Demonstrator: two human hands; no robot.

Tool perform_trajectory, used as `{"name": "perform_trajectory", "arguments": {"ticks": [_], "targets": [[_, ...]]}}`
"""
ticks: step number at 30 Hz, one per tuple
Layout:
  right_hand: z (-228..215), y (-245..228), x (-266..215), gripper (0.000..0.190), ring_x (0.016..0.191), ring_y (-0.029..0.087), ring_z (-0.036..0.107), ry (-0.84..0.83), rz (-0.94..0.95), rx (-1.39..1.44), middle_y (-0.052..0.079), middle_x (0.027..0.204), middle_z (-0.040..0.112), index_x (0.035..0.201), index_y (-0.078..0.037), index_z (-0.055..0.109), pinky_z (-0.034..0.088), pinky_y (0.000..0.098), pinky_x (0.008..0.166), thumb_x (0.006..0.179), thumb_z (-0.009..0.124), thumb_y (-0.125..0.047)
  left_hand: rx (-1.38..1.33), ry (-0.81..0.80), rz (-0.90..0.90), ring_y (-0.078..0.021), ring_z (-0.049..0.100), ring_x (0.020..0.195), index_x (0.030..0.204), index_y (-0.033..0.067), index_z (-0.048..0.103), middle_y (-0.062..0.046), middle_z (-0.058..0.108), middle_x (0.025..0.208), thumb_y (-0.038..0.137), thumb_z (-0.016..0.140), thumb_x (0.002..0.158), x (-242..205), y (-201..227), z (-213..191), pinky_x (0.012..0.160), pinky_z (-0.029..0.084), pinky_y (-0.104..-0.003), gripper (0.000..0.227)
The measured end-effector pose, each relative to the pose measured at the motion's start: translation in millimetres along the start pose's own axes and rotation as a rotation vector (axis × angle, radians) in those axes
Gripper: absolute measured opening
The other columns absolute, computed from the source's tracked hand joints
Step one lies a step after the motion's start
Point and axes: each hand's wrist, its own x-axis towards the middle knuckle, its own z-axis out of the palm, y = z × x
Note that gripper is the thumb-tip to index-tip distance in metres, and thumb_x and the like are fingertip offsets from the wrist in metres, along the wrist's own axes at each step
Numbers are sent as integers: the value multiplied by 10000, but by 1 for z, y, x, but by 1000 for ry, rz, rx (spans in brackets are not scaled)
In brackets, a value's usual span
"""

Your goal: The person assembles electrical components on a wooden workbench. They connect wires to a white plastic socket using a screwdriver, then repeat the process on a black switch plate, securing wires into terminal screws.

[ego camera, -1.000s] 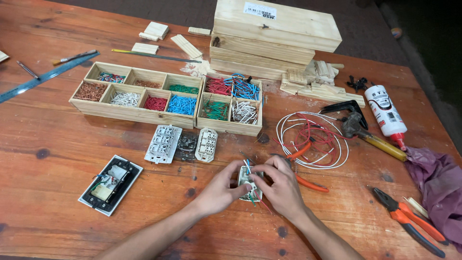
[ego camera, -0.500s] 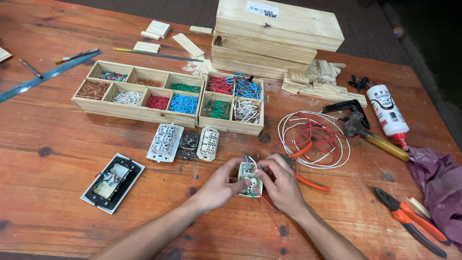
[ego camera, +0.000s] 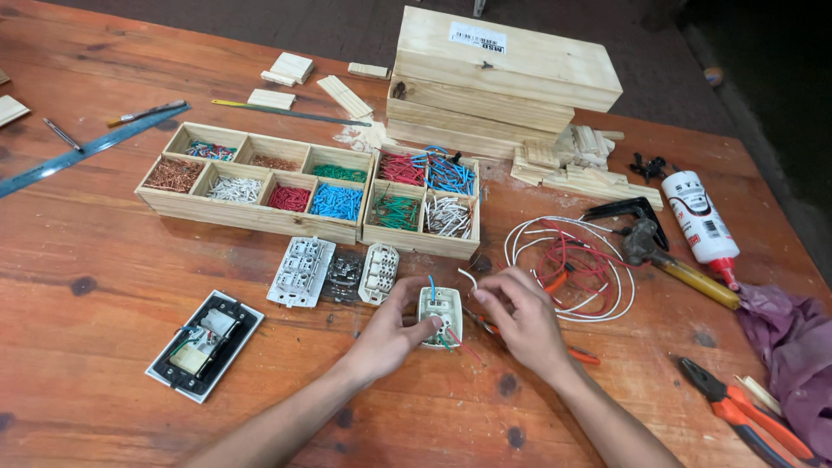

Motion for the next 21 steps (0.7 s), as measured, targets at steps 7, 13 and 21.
{"name": "perform_trajectory", "arguments": {"ticks": [7, 13, 21], "targets": [[7, 18, 50, 174, 936, 261, 594, -58, -189, -394, 40, 926, 616, 1029, -116, 724, 476, 396, 804, 1003, 642, -267, -76, 23, -97, -187, 673, 1119, 1391, 141, 459, -121, 710, 1272, 102, 645, 932, 0, 15, 1, 965, 543, -313, 497], [22, 32, 78, 117, 870, 279, 550, -6, -369, -684, 47, 930, 584, 1025, -141, 699, 507, 424, 738, 1000, 669, -252, -115, 16, -122, -195, 660, 1166, 1416, 141, 443, -120, 685, 1336, 105, 633, 944, 2, 17, -1, 968, 552, -326, 510], [17, 11, 64, 173, 897, 290, 569, -25, -246, -553, 60, 976, 601, 1112, -115, 710, 507, 457, 691, 1008, 630, -228, -99, -21, -46, -155, 605, 1187, 1394, 95, 459, -91, 652, 1316, 94, 599, 974, 5, 3, -3, 1009, 501, -284, 442]]}}
